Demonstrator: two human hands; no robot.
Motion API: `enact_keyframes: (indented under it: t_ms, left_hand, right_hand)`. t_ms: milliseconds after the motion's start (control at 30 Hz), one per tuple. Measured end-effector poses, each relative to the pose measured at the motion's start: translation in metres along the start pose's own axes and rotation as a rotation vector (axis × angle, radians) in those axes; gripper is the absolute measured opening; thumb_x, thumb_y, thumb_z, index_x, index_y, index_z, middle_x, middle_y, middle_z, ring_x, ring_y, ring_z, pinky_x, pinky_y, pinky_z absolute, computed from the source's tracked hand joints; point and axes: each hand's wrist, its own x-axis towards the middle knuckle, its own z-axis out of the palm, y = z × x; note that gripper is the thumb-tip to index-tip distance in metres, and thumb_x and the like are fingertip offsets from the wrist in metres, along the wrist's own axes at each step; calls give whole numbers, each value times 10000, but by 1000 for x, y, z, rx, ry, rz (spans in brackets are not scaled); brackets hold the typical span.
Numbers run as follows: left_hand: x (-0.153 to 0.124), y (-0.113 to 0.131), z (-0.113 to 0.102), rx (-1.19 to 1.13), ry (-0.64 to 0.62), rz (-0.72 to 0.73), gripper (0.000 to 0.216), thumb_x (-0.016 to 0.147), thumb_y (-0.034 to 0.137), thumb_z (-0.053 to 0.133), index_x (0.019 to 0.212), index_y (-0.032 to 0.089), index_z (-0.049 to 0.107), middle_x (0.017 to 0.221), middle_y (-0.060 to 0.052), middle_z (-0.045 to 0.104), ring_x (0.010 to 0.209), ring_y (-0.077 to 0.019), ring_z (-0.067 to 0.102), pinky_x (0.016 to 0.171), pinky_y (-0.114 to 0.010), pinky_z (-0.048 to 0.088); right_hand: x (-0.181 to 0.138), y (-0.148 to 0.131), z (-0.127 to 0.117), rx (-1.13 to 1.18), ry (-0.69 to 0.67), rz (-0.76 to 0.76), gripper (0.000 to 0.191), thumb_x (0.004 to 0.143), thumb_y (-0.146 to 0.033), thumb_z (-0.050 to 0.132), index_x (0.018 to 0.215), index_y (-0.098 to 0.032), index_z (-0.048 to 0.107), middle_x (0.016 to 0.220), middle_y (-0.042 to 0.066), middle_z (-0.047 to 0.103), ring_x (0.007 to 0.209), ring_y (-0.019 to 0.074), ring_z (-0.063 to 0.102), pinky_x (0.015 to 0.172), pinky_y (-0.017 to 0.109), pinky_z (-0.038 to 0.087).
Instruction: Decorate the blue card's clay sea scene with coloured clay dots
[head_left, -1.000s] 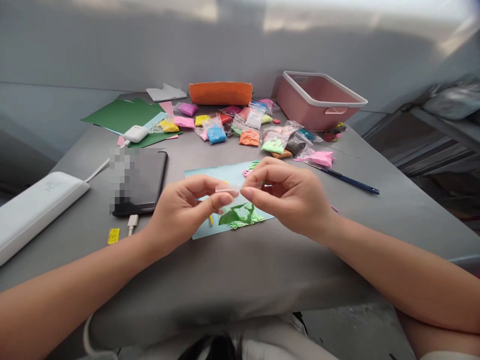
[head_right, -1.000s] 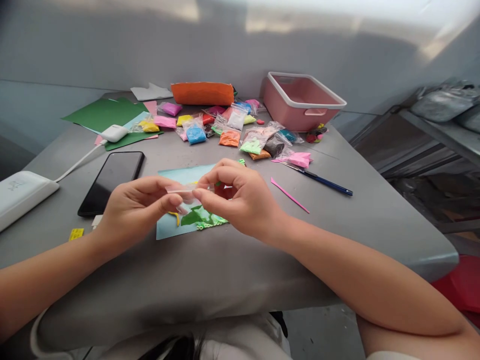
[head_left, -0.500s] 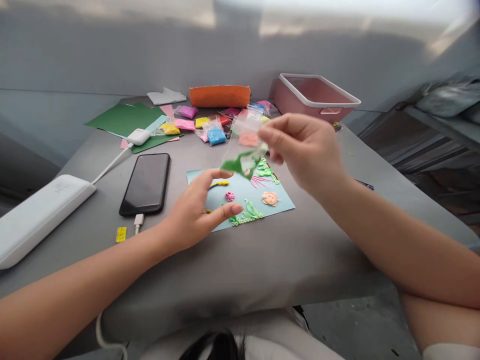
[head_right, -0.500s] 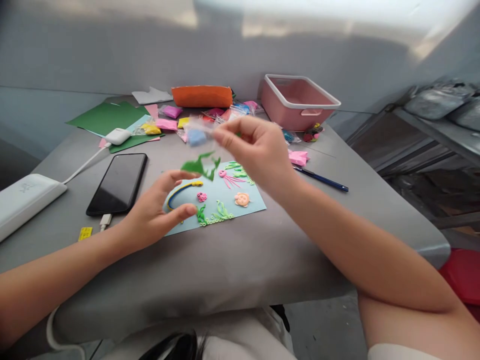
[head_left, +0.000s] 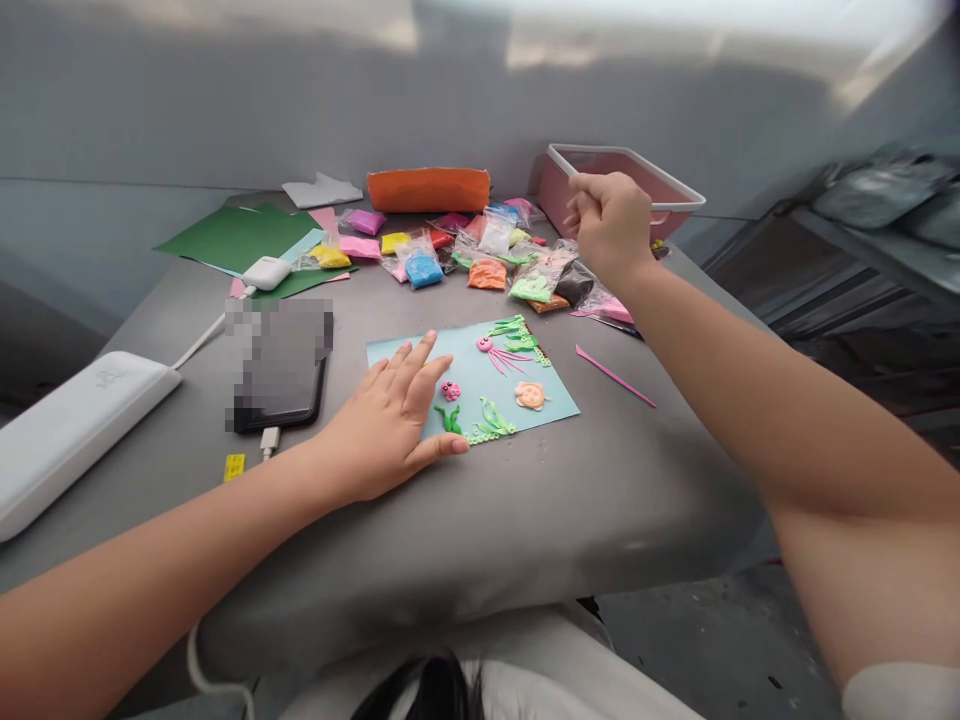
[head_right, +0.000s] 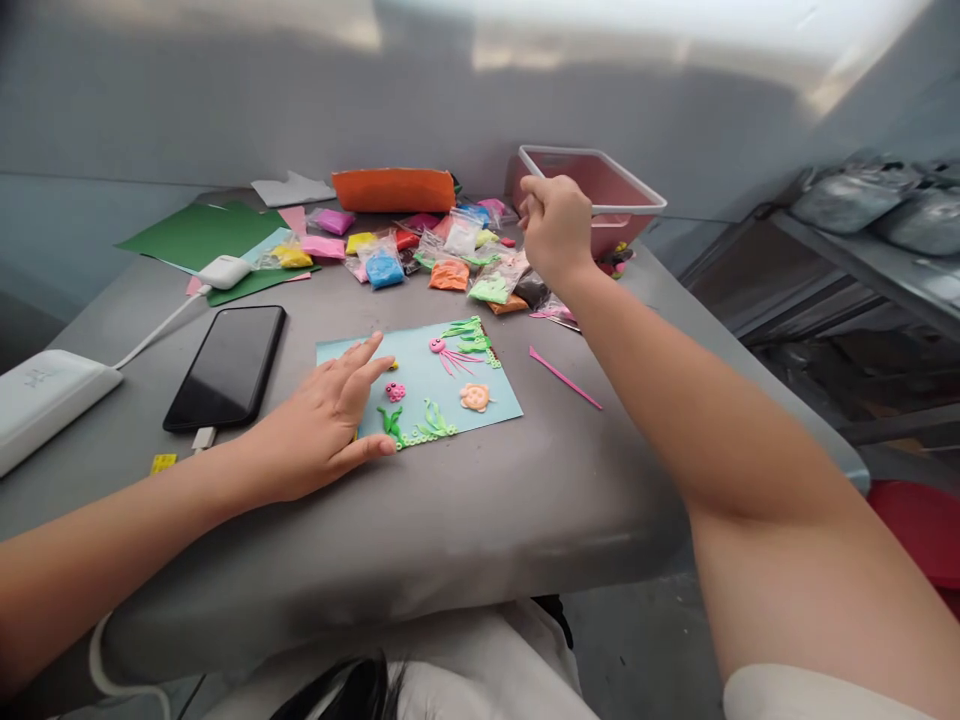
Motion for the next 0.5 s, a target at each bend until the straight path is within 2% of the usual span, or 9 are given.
enact_keyframes:
  t_ms: [67,167,267,333,400,500]
  left_hand:
    - [0,0,-4,33,-7,16,945,901,765,449,1581,125,306,1718,-232,84,1564,-457,194,1207,-657,251]
    - [1,0,-11,65,-53,61,1002,846,806,497,1565,126,339,1709,-255,116,1537,-467,267,1189,-632,292]
    - [2,-2,-14,98,-55,137,1069,793,858,491,1552,117,356,1692,-284,164,1506,-482,319,1176,-633,289]
    - [3,-6,-15,99,-46,194,1087,773,881,472,1543,120,371,1681,-295,195,1488,-498,337,1159,-643,296]
    - [5,-14,-16,85,-50,254,1082,761,891,468,1532,136,391,1673,-297,221,1466,-509,365,1140,-647,313]
    - [8,-31,-22,100,-76,346,1016,769,866,506,1524,193,407,1669,-269,264,1399,-493,470,1130,-618,338]
  right_hand:
    - [-16,-13,-2,92,-84,-28,101,906,-219,689,830,-157,714,723,12,672,581,90,617,629,286,498]
    - [-45,-36,-4,118,-206,-55,129,862,-240,747,752,-188,702,654,11,661,550,132,612,560,317,506]
    - [-64,-49,-6,72,-311,-81,88,818,-194,782,751,-188,724,662,9,664,583,134,611,600,329,518]
    - [-71,-52,-6,126,-368,-72,45,841,-197,769,876,-183,744,761,17,710,639,132,650,660,334,554]
    - [-76,-53,-6,229,-443,-9,120,897,-270,730,968,-173,725,859,36,742,691,128,693,694,325,587]
    - [-83,-56,-7,315,-542,80,282,916,-425,704,853,-150,693,799,56,737,652,119,699,616,286,585]
